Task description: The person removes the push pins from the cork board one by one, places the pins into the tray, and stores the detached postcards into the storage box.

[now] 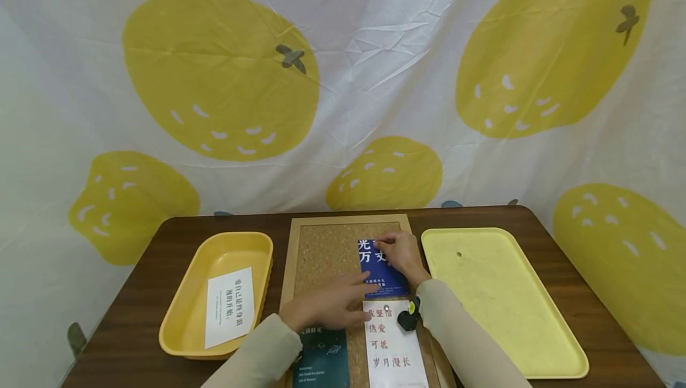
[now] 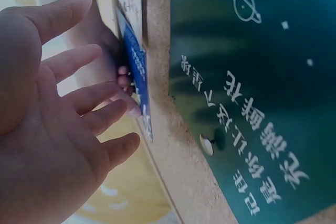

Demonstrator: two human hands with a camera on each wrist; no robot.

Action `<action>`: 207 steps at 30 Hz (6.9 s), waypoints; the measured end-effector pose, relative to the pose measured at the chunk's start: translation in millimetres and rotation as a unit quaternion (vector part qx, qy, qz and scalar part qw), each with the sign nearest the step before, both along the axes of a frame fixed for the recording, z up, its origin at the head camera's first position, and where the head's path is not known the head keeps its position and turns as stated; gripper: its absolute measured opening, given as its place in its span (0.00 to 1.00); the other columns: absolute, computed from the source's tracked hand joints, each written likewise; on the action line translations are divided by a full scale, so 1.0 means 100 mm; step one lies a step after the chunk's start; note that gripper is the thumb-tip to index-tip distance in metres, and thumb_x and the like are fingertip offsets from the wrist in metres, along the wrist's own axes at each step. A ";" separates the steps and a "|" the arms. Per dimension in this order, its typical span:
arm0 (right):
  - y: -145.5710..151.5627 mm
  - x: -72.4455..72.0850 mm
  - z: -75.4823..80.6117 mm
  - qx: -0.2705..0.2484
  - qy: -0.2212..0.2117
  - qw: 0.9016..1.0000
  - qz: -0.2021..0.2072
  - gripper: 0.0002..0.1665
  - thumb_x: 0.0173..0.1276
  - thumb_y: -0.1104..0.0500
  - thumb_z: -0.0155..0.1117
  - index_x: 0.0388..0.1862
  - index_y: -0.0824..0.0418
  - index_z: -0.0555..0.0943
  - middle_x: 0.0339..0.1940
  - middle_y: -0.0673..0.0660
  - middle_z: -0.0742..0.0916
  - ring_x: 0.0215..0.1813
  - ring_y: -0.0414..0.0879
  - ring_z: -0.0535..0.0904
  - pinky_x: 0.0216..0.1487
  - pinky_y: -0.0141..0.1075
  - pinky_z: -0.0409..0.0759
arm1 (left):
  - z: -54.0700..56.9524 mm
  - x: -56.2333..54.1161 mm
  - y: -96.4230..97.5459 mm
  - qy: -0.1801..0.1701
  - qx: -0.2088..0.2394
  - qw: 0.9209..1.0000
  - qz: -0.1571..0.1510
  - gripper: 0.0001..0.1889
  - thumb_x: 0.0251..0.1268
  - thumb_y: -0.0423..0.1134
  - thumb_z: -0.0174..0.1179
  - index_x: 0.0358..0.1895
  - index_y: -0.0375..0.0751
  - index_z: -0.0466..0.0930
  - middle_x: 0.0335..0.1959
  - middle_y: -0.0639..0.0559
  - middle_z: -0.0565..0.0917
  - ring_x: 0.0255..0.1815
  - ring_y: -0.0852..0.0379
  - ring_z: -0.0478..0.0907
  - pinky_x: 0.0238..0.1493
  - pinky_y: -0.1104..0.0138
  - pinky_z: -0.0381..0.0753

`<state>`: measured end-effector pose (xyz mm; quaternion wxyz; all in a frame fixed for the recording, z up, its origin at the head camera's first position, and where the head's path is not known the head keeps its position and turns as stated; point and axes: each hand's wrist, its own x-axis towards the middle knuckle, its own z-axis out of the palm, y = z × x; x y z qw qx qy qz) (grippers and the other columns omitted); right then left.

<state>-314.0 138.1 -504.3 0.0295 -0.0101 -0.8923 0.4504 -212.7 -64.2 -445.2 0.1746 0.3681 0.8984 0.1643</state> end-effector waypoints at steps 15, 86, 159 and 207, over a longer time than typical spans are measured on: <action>0.01 -0.04 0.00 0.013 0.005 1.000 0.010 0.05 0.64 0.61 0.70 0.37 0.61 0.89 0.23 0.54 0.86 0.18 0.40 0.77 0.17 0.30 0.74 | -0.13 -0.09 0.14 -0.011 -0.059 0.998 0.020 0.32 0.72 0.56 0.55 0.77 0.60 0.60 0.80 0.51 0.56 0.81 0.49 0.50 0.78 0.52 0.53; 0.02 -0.10 0.03 0.089 0.058 0.991 0.081 0.06 0.65 0.61 0.68 0.30 0.63 0.82 0.23 0.53 0.83 0.24 0.42 0.75 0.25 0.31 0.73 | -0.06 -0.10 0.19 -0.044 -0.103 0.994 0.011 0.36 0.68 0.57 0.59 0.77 0.61 0.59 0.81 0.53 0.51 0.82 0.54 0.43 0.79 0.54 0.48; 0.66 0.12 0.28 0.054 0.127 0.986 0.092 0.04 0.65 0.63 0.69 0.34 0.65 0.85 0.26 0.53 0.84 0.29 0.43 0.76 0.28 0.31 0.76 | -0.09 -0.10 0.18 -0.056 -0.091 0.994 0.033 0.35 0.67 0.56 0.61 0.76 0.67 0.59 0.81 0.58 0.52 0.82 0.55 0.44 0.79 0.55 0.49; 1.61 0.36 0.09 0.109 0.079 0.988 0.073 0.06 0.67 0.60 0.68 0.31 0.62 0.83 0.24 0.50 0.84 0.25 0.38 0.75 0.26 0.31 0.73 | -0.13 -0.09 0.15 -0.055 -0.079 0.995 0.033 0.35 0.67 0.56 0.61 0.76 0.67 0.59 0.81 0.59 0.52 0.82 0.55 0.44 0.79 0.54 0.48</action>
